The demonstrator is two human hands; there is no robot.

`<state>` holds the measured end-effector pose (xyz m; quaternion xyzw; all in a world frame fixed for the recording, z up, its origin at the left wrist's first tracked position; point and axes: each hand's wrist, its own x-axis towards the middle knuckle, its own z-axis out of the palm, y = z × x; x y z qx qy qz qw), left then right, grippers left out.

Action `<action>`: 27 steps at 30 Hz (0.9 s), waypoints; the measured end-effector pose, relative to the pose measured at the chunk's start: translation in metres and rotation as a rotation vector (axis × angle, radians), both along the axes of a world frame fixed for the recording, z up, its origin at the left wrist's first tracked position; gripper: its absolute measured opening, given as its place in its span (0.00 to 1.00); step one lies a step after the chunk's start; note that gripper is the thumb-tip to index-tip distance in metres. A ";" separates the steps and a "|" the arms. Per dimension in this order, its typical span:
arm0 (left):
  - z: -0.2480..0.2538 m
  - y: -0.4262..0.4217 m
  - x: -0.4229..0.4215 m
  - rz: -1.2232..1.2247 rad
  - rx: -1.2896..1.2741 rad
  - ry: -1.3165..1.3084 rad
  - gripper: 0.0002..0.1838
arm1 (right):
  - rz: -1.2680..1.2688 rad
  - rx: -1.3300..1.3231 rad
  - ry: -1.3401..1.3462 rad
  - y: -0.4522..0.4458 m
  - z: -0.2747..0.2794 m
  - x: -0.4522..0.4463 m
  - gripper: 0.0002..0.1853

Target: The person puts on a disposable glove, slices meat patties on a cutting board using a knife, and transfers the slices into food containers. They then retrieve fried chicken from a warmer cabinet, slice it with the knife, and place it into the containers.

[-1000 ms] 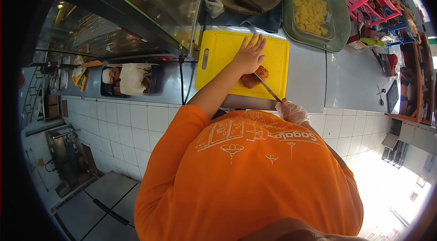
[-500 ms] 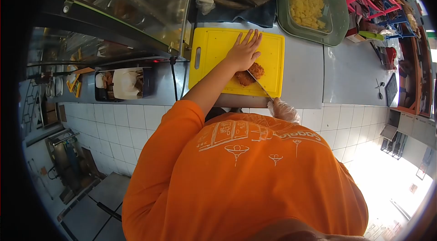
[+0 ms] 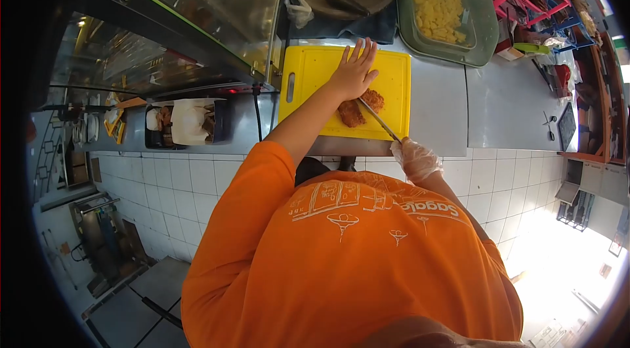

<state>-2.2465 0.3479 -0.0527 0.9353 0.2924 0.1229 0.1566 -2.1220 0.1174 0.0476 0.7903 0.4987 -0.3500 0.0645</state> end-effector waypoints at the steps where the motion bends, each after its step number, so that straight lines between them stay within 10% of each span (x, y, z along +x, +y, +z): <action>1: 0.005 0.004 0.002 -0.018 0.026 -0.079 0.36 | -0.021 0.018 0.003 -0.002 0.004 0.000 0.25; 27: -0.021 0.017 0.031 -0.102 -0.022 0.020 0.34 | -0.055 -0.050 -0.006 -0.002 -0.071 0.003 0.24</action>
